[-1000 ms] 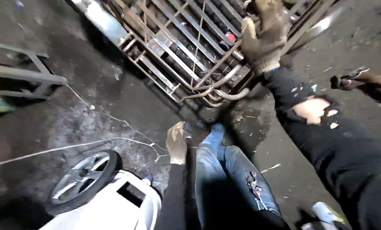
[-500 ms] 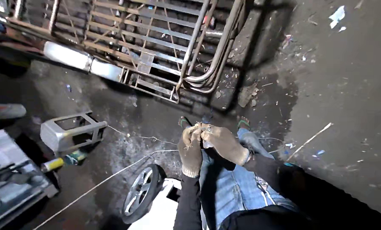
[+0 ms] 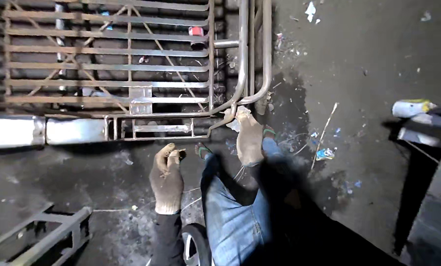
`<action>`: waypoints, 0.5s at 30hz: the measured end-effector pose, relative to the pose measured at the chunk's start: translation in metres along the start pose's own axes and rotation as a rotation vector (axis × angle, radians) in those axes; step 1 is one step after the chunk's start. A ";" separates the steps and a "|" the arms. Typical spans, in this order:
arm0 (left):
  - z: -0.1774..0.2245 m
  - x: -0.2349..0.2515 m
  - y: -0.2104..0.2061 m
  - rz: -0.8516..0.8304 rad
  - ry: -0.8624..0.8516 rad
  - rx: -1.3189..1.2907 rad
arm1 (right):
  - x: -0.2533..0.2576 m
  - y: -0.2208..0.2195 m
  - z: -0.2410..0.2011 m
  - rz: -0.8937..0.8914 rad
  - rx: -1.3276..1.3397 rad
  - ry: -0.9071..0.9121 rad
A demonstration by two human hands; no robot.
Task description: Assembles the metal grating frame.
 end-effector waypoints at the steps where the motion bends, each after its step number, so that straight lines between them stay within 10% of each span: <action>1: 0.005 0.012 0.013 -0.022 -0.031 0.034 | 0.002 -0.019 0.034 0.144 0.075 0.151; 12: 0.139 0.080 0.000 -0.190 -0.481 0.154 | 0.000 -0.061 0.055 0.502 -0.162 0.463; 15: 0.195 0.073 -0.035 -0.202 -0.524 0.154 | 0.002 -0.080 0.060 0.346 0.220 0.635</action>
Point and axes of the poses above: each hand's wrist, its own x-axis towards the middle knuckle, its own y-axis out of the back of the hand, z = x × y, the point moved 4 cm from there along x, towards the middle knuckle, and after that the axes turned 12 degrees about y, right-handed, at the moved point
